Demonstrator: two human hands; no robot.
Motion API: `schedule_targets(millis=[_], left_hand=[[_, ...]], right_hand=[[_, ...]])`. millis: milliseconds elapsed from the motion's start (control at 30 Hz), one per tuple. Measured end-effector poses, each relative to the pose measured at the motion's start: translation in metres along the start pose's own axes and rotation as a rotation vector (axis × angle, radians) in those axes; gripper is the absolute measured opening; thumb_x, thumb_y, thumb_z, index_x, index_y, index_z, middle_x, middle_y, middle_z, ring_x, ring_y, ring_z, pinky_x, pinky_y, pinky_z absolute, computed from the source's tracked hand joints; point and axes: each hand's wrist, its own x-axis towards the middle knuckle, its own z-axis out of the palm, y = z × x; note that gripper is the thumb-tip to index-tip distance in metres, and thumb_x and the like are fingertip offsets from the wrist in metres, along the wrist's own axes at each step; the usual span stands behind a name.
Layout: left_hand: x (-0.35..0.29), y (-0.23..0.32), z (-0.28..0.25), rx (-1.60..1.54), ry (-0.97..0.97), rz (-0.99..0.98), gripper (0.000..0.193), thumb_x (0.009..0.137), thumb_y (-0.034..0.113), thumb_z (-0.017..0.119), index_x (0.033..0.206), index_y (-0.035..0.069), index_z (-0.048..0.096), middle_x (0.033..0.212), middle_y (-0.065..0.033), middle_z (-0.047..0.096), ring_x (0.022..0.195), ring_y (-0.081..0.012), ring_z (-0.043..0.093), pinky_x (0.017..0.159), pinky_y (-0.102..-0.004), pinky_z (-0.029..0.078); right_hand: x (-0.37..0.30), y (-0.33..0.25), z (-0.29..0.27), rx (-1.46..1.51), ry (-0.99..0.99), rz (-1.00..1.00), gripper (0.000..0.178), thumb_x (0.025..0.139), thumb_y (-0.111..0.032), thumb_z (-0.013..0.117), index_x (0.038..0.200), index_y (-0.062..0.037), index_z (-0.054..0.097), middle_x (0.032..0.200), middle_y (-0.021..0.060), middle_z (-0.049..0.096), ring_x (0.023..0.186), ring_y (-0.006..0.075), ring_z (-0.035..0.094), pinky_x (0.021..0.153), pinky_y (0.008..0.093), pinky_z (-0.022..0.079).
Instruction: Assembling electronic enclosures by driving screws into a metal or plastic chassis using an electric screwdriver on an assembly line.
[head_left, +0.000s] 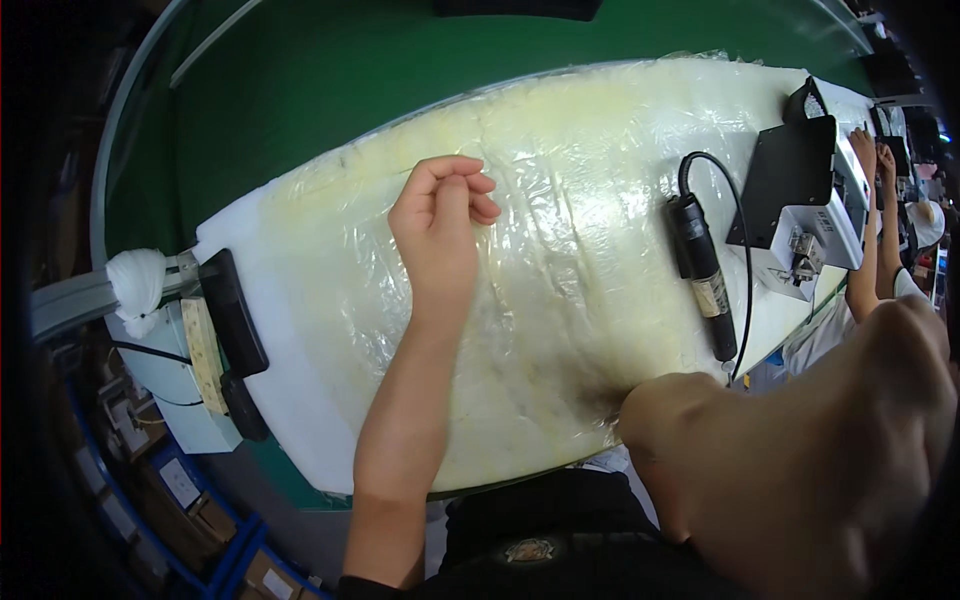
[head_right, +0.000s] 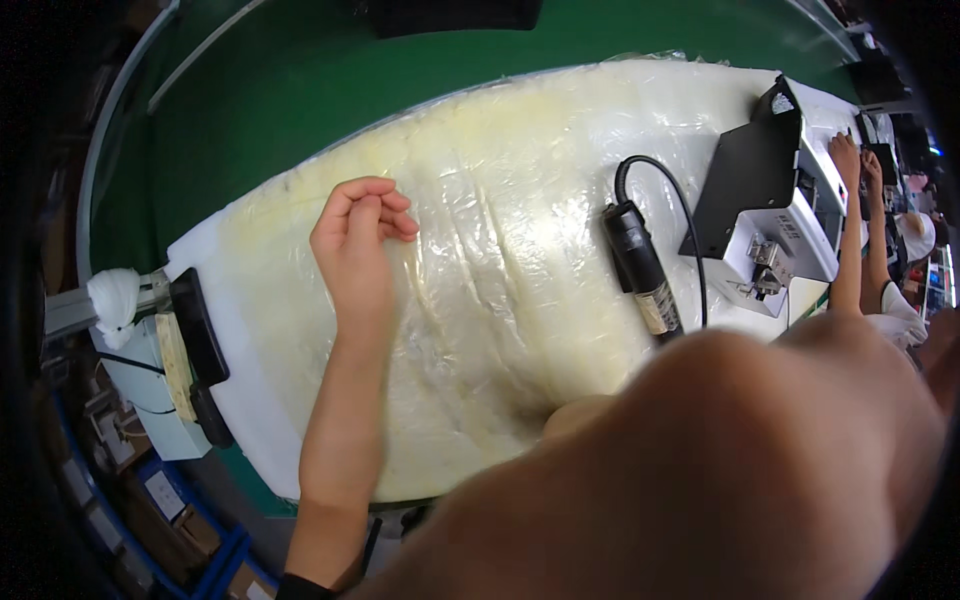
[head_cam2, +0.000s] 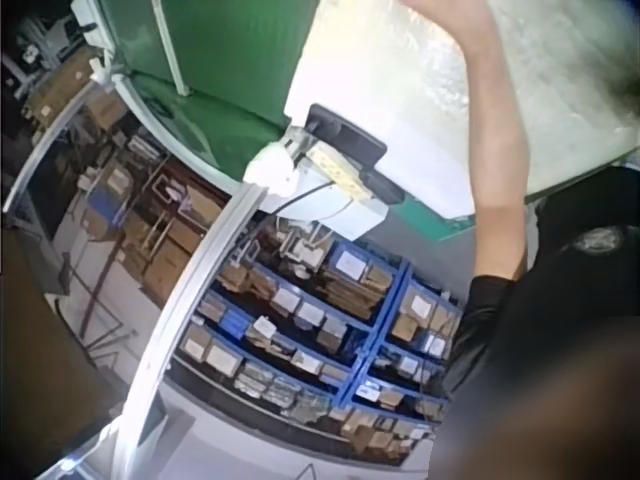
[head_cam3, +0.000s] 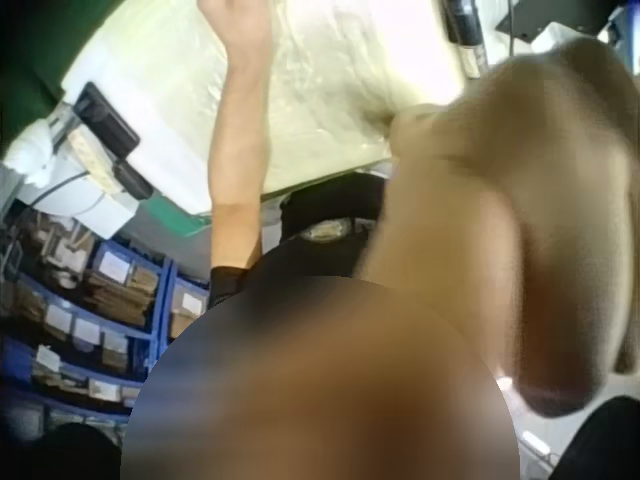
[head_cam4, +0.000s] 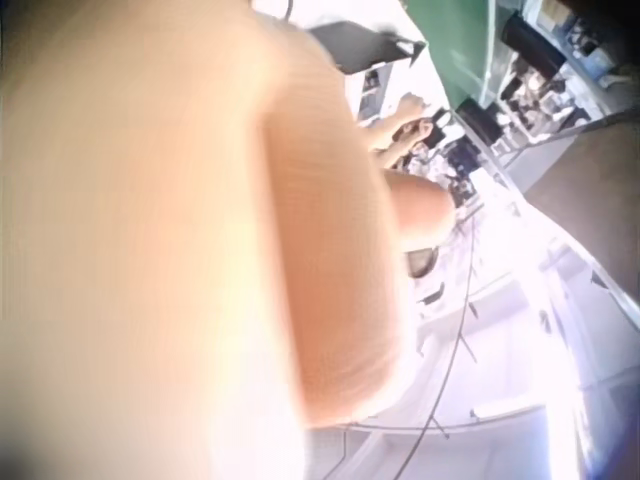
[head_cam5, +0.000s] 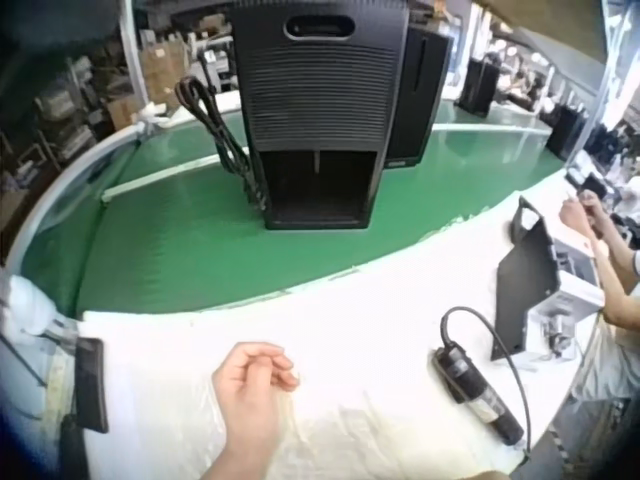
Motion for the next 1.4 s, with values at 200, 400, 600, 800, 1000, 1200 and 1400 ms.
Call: schedule_targets(millis=[200,400,600,800,1000,1200,1400], left_hand=[[-0.0014,0.0016,-0.0030,-0.014,0.006,0.014,0.019,0.092,0.001,0.043,0.094,-0.001,0.062,0.080,-0.0076,0.063,0.064,-0.0109,0.059,0.060,-0.0249,0.049],[-0.0006,-0.0005,-0.0016,-0.007,0.006,0.008,0.019,0.092,0.000,0.043,0.093,-0.001,0.062,0.080,-0.0079,0.063,0.064,-0.0112,0.059,0.060,-0.0253,0.049],[0.0002,-0.0008,-0.0026,-0.011,-0.001,0.018,0.019,0.091,0.000,0.043,0.093,-0.001,0.062,0.079,-0.0078,0.063,0.064,-0.0113,0.059,0.060,-0.0256,0.049],[0.0001,-0.0008,-0.0025,-0.012,-0.005,0.015,0.019,0.092,0.000,0.043,0.093,-0.002,0.062,0.080,-0.0076,0.063,0.064,-0.0109,0.059,0.060,-0.0250,0.049],[-0.0001,-0.0009,-0.0029,-0.011,-0.011,0.012,0.019,0.092,0.001,0.043,0.094,-0.002,0.062,0.080,-0.0078,0.063,0.064,-0.0115,0.059,0.060,-0.0252,0.049],[0.0001,0.0027,0.0010,0.016,-0.004,-0.004,0.018,0.092,0.002,0.044,0.093,-0.002,0.061,0.080,-0.0082,0.062,0.064,-0.0125,0.058,0.060,-0.0262,0.048],[-0.0014,-0.0007,-0.0016,0.001,0.011,0.012,0.018,0.092,0.002,0.044,0.093,-0.001,0.061,0.080,-0.0080,0.062,0.063,-0.0123,0.058,0.060,-0.0257,0.048]], right_hand=[[-0.0018,0.0006,0.0037,-0.011,-0.015,0.011,0.060,0.101,-0.051,0.018,0.071,-0.0115,0.052,0.048,-0.0001,0.039,0.037,0.0133,0.033,0.084,0.0417,0.039],[-0.0025,-0.0016,0.0037,-0.016,-0.008,0.001,0.060,0.101,-0.051,0.018,0.070,-0.0117,0.052,0.048,-0.0001,0.039,0.037,0.0133,0.033,0.085,0.0422,0.038],[-0.0030,-0.0015,0.0048,-0.017,0.002,-0.001,0.060,0.101,-0.050,0.018,0.070,-0.0118,0.051,0.048,-0.0001,0.039,0.037,0.0133,0.032,0.086,0.0426,0.037],[-0.0032,-0.0007,0.0057,-0.013,-0.002,0.001,0.060,0.102,-0.050,0.018,0.069,-0.0119,0.051,0.048,-0.0001,0.039,0.037,0.0132,0.032,0.087,0.0431,0.037],[-0.0036,0.0020,0.0067,0.006,-0.005,0.004,0.060,0.102,-0.049,0.018,0.069,-0.0121,0.050,0.048,-0.0001,0.038,0.037,0.0132,0.032,0.088,0.0435,0.036],[0.0001,0.0030,0.0049,0.023,-0.012,0.005,0.060,0.102,-0.049,0.018,0.068,-0.0122,0.050,0.048,-0.0001,0.038,0.037,0.0132,0.032,0.089,0.0440,0.036],[-0.0006,0.0068,0.0074,0.005,-0.046,0.022,0.060,0.102,-0.048,0.017,0.067,-0.0123,0.050,0.048,-0.0002,0.038,0.037,0.0132,0.032,0.090,0.0444,0.035]])
